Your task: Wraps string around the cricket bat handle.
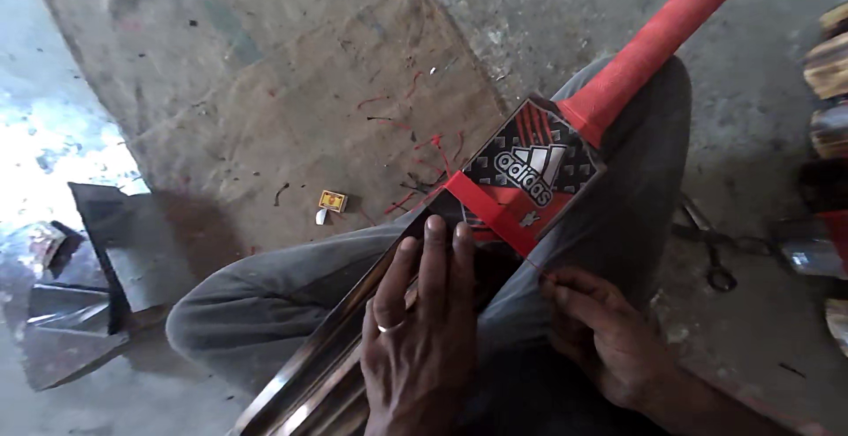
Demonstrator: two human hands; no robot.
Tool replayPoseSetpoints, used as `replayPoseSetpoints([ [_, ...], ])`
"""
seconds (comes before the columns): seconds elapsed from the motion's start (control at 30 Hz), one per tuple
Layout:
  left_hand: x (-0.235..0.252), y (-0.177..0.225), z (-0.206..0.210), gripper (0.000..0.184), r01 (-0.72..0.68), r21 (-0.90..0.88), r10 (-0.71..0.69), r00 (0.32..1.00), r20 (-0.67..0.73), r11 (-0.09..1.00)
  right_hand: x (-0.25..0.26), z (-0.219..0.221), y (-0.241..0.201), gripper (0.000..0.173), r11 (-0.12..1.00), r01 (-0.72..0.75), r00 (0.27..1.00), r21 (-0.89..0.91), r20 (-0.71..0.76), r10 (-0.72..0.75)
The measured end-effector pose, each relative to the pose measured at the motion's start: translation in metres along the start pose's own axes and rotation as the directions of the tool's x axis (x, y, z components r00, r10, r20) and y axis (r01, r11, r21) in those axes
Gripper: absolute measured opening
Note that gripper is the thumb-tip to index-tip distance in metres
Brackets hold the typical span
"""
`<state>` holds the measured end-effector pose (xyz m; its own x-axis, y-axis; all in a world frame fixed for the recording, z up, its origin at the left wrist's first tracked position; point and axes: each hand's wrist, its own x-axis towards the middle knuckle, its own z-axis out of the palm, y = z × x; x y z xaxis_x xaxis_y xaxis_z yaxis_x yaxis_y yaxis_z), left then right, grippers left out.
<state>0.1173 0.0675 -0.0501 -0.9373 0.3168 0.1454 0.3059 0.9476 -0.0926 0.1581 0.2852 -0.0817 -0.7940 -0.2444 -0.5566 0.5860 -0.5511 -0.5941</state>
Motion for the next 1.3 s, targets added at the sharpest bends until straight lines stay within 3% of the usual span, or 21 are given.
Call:
replayPoseSetpoints([
  [0.1, 0.003, -0.002, -0.002, 0.069, -0.021, -0.028, 0.021, 1.0, 0.013, 0.999, 0.007, -0.004, 0.004, 0.018, 0.998, -0.062, 0.998, 0.016, -0.001, 0.062],
  [0.27, 0.01, -0.008, -0.008, 0.062, -0.03, -0.112, 0.033, 0.999, 0.022, 0.993, 0.012, -0.005, 0.006, 0.016, 0.996, -0.027, 0.998, 0.088, 0.06, 0.022],
  [0.4, 0.025, -0.03, -0.034, 0.069, -0.067, -0.335, 0.133, 0.975, 0.177, 0.94, 0.011, 0.009, -0.008, 0.018, 0.999, 0.047, 0.984, 0.003, 0.174, -0.047],
  [0.47, 0.031, -0.045, -0.046, 0.08, -0.033, -0.556, 0.211, 0.942, 0.261, 0.831, 0.01, 0.02, -0.019, 0.018, 0.995, 0.089, 0.975, -0.039, 0.206, -0.079],
  [0.53, 0.035, -0.059, -0.052, 0.083, 0.099, -0.761, 0.296, 0.883, 0.364, 0.641, 0.011, 0.029, -0.026, 0.017, 0.991, 0.123, 0.967, -0.043, 0.228, -0.111],
  [0.6, 0.039, -0.069, -0.048, 0.081, 0.285, -0.857, 0.385, 0.801, 0.458, 0.429, 0.013, 0.034, -0.03, 0.016, 0.988, 0.148, 0.962, -0.038, 0.238, -0.135],
  [0.67, 0.042, -0.075, -0.038, 0.077, 0.421, -0.856, 0.406, 0.755, 0.514, 0.3, 0.018, 0.035, -0.031, 0.017, 0.986, 0.156, 0.966, -0.065, 0.216, -0.139],
  [0.7, 0.042, -0.075, -0.035, 0.073, 0.416, -0.849, 0.363, 0.774, 0.518, 0.325, 0.022, 0.037, -0.031, 0.018, 0.985, 0.151, 0.973, -0.083, 0.189, -0.133],
  [0.77, 0.038, -0.07, -0.04, 0.061, 0.252, -0.771, 0.167, 0.893, 0.418, 0.586, 0.032, 0.042, -0.032, 0.02, 0.986, 0.131, 0.982, -0.102, 0.153, -0.115],
  [0.83, 0.028, -0.049, -0.041, 0.058, 0.105, -0.51, 0.002, 0.979, 0.205, 0.854, 0.039, 0.05, -0.036, 0.022, 0.984, 0.13, 0.985, -0.126, 0.129, -0.114],
  [0.9, 0.014, -0.018, -0.028, 0.071, 0.084, -0.218, -0.065, 0.994, 0.09, 0.972, 0.042, 0.058, -0.038, 0.024, 0.983, 0.118, 0.99, -0.144, 0.097, -0.104],
  [0.97, 0.003, 0.008, -0.005, 0.092, 0.121, -0.044, -0.116, 0.989, 0.095, 0.992, 0.039, 0.057, -0.037, 0.023, 0.981, 0.082, 0.996, -0.178, 0.052, -0.073],
  [1.0, 0.001, 0.012, 0.004, 0.093, 0.128, -0.035, -0.125, 0.988, 0.089, 0.991, 0.034, 0.051, -0.034, 0.023, 0.978, 0.071, 0.997, -0.197, 0.031, -0.066],
  [1.17, 0.009, 0.001, 0.007, 0.104, 0.088, -0.15, -0.07, 0.99, 0.121, 0.985, 0.007, 0.002, -0.007, 0.02, 0.978, 0.021, 0.996, -0.206, -0.085, -0.039],
  [1.3, 0.014, -0.005, 0.003, 0.103, 0.066, -0.165, -0.045, 0.99, 0.13, 0.984, -0.003, -0.012, 0.002, 0.018, 0.991, 0.046, 0.997, -0.126, -0.048, -0.052],
])
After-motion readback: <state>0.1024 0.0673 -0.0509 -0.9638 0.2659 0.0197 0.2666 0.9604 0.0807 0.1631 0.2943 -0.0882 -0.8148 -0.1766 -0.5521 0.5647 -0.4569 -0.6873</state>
